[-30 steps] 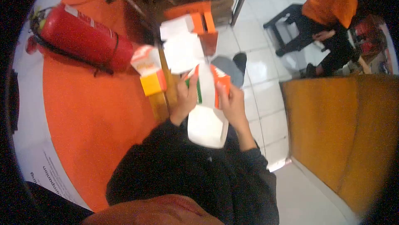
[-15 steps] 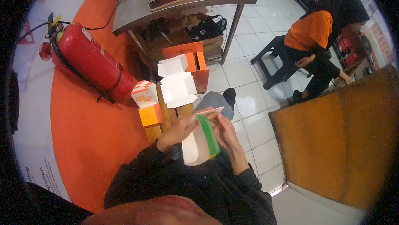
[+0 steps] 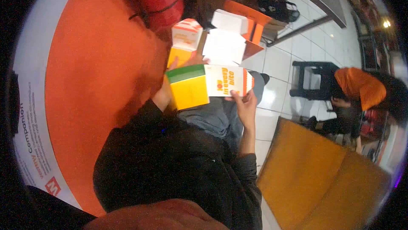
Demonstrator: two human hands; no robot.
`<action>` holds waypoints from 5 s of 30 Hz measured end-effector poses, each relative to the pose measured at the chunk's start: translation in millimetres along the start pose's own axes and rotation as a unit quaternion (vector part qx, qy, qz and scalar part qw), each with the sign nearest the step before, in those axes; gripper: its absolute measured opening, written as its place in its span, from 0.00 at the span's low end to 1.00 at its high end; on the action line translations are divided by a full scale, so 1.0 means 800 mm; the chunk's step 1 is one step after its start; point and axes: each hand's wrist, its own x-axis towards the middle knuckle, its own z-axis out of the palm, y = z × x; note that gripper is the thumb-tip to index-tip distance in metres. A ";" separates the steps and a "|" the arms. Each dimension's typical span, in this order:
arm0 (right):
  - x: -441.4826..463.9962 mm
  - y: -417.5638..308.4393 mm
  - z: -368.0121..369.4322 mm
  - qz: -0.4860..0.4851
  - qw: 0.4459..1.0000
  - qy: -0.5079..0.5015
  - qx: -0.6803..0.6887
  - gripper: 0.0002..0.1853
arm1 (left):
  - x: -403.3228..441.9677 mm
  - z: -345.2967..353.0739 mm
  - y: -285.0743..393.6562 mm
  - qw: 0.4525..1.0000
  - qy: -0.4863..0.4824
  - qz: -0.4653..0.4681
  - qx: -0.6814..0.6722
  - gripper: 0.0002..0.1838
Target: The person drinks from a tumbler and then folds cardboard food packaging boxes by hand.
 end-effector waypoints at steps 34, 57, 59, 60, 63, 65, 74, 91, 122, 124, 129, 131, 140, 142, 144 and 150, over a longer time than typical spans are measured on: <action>0.252 0.143 0.134 -0.069 0.860 0.066 -0.502 0.39 | 0.059 -0.133 0.039 0.188 0.284 0.085 0.937 0.44; 0.225 0.144 0.051 -0.043 0.966 0.059 -0.250 0.08 | 0.204 -0.173 -0.026 0.730 0.231 0.185 0.615 0.23; 0.219 0.142 0.046 -0.029 0.970 0.049 -0.237 0.08 | 0.203 -0.159 -0.027 0.733 0.237 0.145 0.621 0.24; 0.220 0.137 0.043 -0.017 0.971 0.037 -0.234 0.08 | 0.204 -0.160 -0.026 0.728 0.234 0.143 0.628 0.25; 0.225 0.146 0.041 -0.035 0.987 0.042 -0.154 0.10 | 0.205 -0.131 -0.029 0.710 0.225 0.152 0.650 0.24; 0.216 0.144 0.038 -0.042 0.992 0.075 -0.095 0.12 | 0.198 -0.102 -0.038 0.709 0.212 0.148 0.657 0.23; 0.147 0.004 0.017 -0.038 0.975 0.096 -0.197 0.12 | 0.186 0.001 -0.058 0.850 0.148 0.055 0.502 0.27; 0.025 -0.076 -0.010 -0.109 0.973 0.198 0.049 0.12 | 0.102 0.130 -0.106 0.631 -0.097 0.059 0.767 0.30; -0.138 -0.034 -0.085 -0.139 0.910 0.141 -0.363 0.10 | 0.074 0.089 -0.149 0.223 -0.364 0.127 0.895 0.10; -0.140 -0.018 -0.078 -0.248 0.863 0.179 -0.401 0.10 | 0.073 0.088 -0.153 0.217 -0.356 0.122 0.901 0.10; -0.131 -0.018 -0.076 -0.213 0.887 0.139 -0.385 0.11 | 0.063 0.080 -0.158 0.212 -0.343 0.165 0.900 0.11; -0.129 -0.019 -0.077 -0.189 0.890 0.128 -0.396 0.10 | 0.058 0.073 -0.157 0.218 -0.326 0.179 0.902 0.12; -0.124 -0.067 -0.100 0.006 0.992 0.088 -0.096 0.07 | 0.037 0.052 -0.153 0.340 -0.194 0.281 0.876 0.27; -0.127 -0.069 -0.113 -0.034 0.992 0.122 -0.020 0.08 | 0.038 0.043 -0.157 0.485 -0.084 0.271 0.827 0.34; -0.127 -0.075 -0.121 -0.092 0.983 0.158 0.021 0.09 | 0.045 0.037 -0.161 0.652 -0.014 0.211 0.728 0.38; -0.112 -0.065 -0.127 -0.116 0.953 0.129 0.247 0.17 | 0.033 0.053 -0.143 0.870 -0.041 -0.181 0.456 0.27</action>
